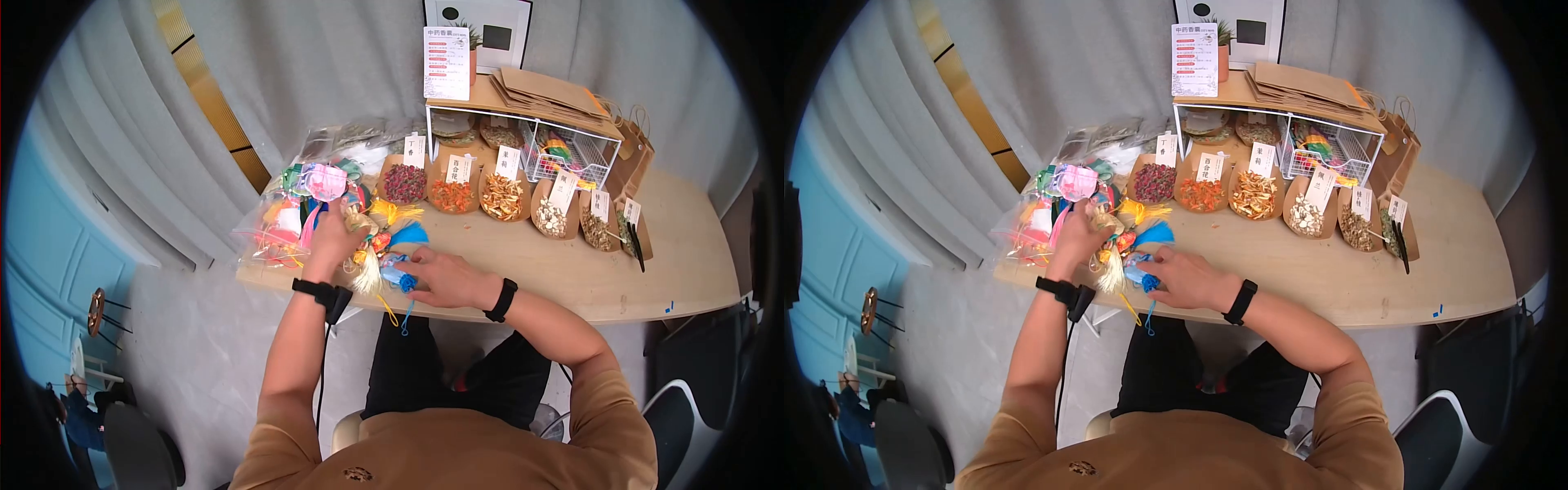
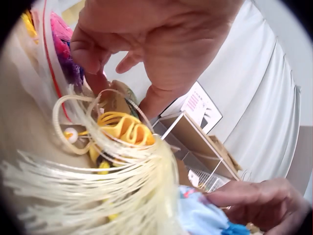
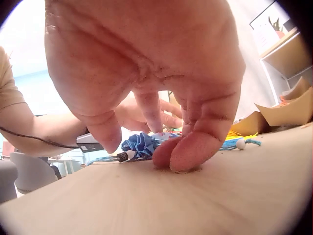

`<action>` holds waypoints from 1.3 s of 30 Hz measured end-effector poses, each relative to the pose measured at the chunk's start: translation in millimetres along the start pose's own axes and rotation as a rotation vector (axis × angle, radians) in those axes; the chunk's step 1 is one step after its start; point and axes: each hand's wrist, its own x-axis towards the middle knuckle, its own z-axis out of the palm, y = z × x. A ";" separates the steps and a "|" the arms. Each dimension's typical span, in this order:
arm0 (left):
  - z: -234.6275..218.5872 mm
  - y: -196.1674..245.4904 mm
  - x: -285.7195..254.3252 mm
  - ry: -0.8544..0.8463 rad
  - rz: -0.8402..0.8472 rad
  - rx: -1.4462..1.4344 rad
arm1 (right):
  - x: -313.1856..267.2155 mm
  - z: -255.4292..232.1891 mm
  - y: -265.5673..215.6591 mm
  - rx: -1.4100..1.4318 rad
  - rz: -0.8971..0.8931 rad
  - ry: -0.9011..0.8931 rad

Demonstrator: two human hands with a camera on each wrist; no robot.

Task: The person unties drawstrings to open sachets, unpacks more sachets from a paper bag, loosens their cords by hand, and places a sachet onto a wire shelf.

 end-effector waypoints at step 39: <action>24.9 171.9 -6.2 -0.294 0.517 -1.277 | -39.8 -78.3 126.0 1.604 -0.099 0.307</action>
